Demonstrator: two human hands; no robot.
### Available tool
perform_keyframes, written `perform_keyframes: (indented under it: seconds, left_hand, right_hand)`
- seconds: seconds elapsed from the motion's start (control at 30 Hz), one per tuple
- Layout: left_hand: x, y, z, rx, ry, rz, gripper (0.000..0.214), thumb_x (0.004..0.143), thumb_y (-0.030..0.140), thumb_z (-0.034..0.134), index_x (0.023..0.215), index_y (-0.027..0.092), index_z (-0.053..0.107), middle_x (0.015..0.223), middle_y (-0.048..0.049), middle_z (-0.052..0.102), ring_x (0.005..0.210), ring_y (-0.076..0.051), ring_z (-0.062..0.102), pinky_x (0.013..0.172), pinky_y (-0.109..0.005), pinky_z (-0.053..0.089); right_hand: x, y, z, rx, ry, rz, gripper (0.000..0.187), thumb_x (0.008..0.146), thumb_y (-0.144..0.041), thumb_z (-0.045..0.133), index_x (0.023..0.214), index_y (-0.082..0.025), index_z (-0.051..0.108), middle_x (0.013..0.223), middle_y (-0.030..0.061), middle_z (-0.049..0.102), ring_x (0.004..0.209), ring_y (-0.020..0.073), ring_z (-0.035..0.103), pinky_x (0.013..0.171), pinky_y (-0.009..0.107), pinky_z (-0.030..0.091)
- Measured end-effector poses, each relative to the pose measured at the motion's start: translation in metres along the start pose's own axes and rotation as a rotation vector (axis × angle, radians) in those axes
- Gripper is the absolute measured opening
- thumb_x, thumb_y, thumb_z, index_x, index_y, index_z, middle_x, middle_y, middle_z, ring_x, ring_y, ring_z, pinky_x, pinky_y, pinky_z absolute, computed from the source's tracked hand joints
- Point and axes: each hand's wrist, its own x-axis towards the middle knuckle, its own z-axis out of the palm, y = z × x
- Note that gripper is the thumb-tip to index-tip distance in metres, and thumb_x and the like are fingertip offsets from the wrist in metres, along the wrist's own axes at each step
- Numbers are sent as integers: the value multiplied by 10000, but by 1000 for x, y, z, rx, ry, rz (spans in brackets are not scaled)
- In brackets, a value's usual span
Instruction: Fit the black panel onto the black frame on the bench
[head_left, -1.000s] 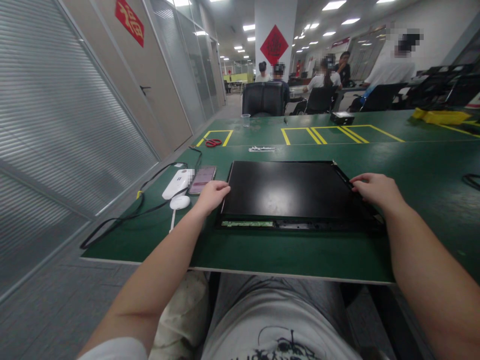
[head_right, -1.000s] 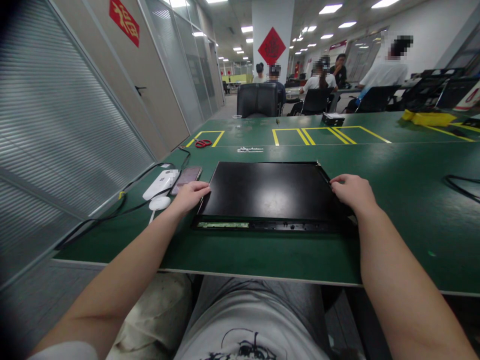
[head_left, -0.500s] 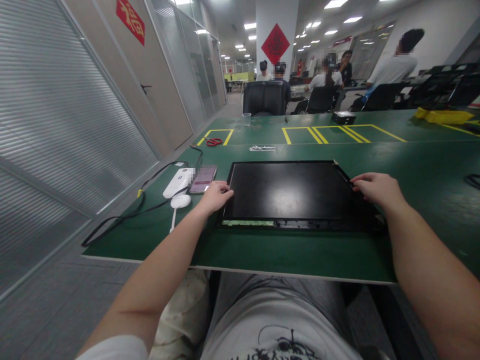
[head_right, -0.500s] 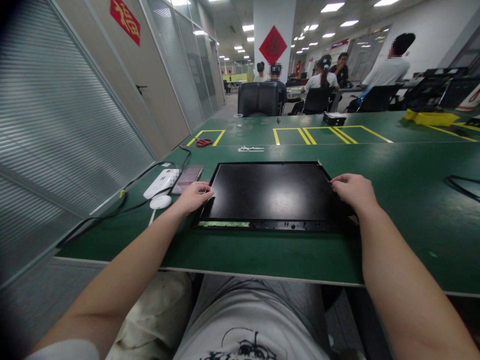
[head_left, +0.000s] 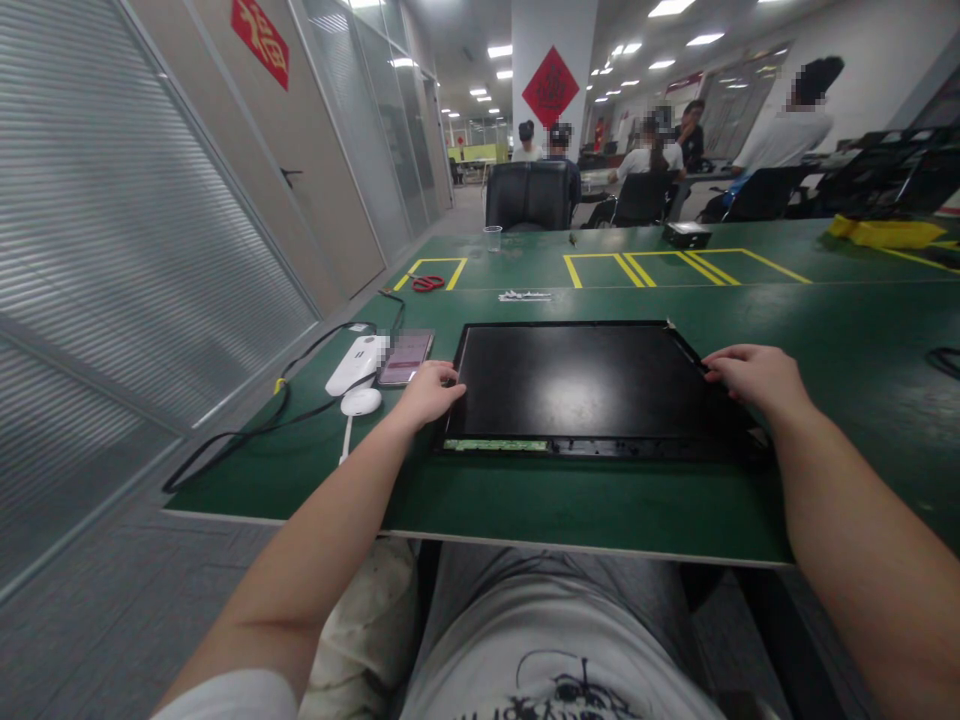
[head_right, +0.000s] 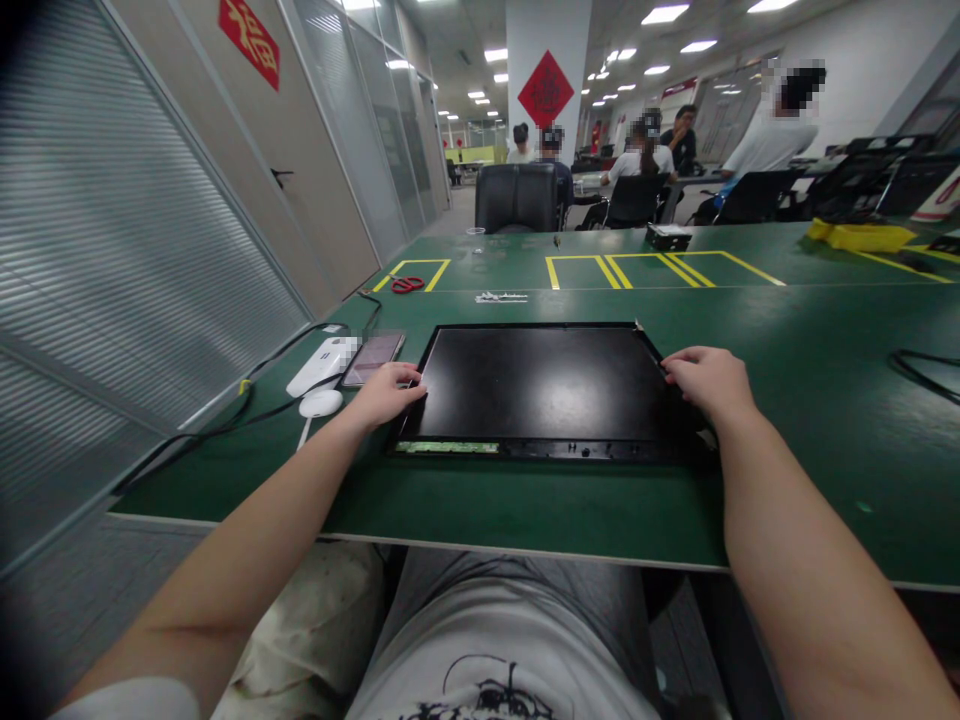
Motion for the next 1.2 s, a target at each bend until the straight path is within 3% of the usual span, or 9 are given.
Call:
perform_keyframes:
  seconds: [0.33, 0.63, 0.8, 1.0, 1.2]
  left_hand:
    - [-3, 4, -3, -23, -9, -1, 227, 696, 321, 669, 826, 160, 760, 1211, -121, 661, 965, -253, 645, 931, -382, 505]
    - [-1, 3, -3, -1, -33, 26, 215, 725, 324, 621, 777, 153, 742, 955, -102, 699, 911, -260, 643, 828, -372, 506]
    - [-2, 5, -4, 25, -28, 33, 212, 732, 325, 629, 793, 159, 747, 997, -108, 693, 953, -264, 635, 880, -376, 502]
    - [-7, 9, -5, 22, -8, 62, 322, 748, 297, 633, 1011, 145, 741, 1159, -142, 632, 1146, -276, 577, 1009, -385, 469]
    - [-7, 7, -4, 23, -6, 67, 405, 762, 286, 635, 1139, 149, 683, 1211, -137, 573, 1062, -256, 610, 1000, -400, 483]
  right_hand:
    - [-2, -1, -2, 0, 0, -20, 332, 724, -329, 590, 964, -165, 749, 863, 76, 749, 503, 120, 563, 480, 245, 468]
    - [1, 3, 1, 2, 1, -19, 354, 732, -354, 586, 987, -168, 747, 872, 78, 747, 500, 113, 550, 489, 250, 458]
    - [4, 5, 2, -27, 5, -26, 335, 733, -360, 584, 964, -182, 748, 858, 58, 747, 503, 122, 563, 518, 267, 470]
    - [8, 6, 1, -131, 7, -69, 305, 730, -345, 569, 924, -197, 753, 820, 41, 748, 515, 141, 586, 568, 289, 474]
    - [8, 7, 1, -101, 2, -56, 302, 726, -337, 569, 919, -195, 752, 838, 49, 749, 536, 150, 598, 582, 293, 482]
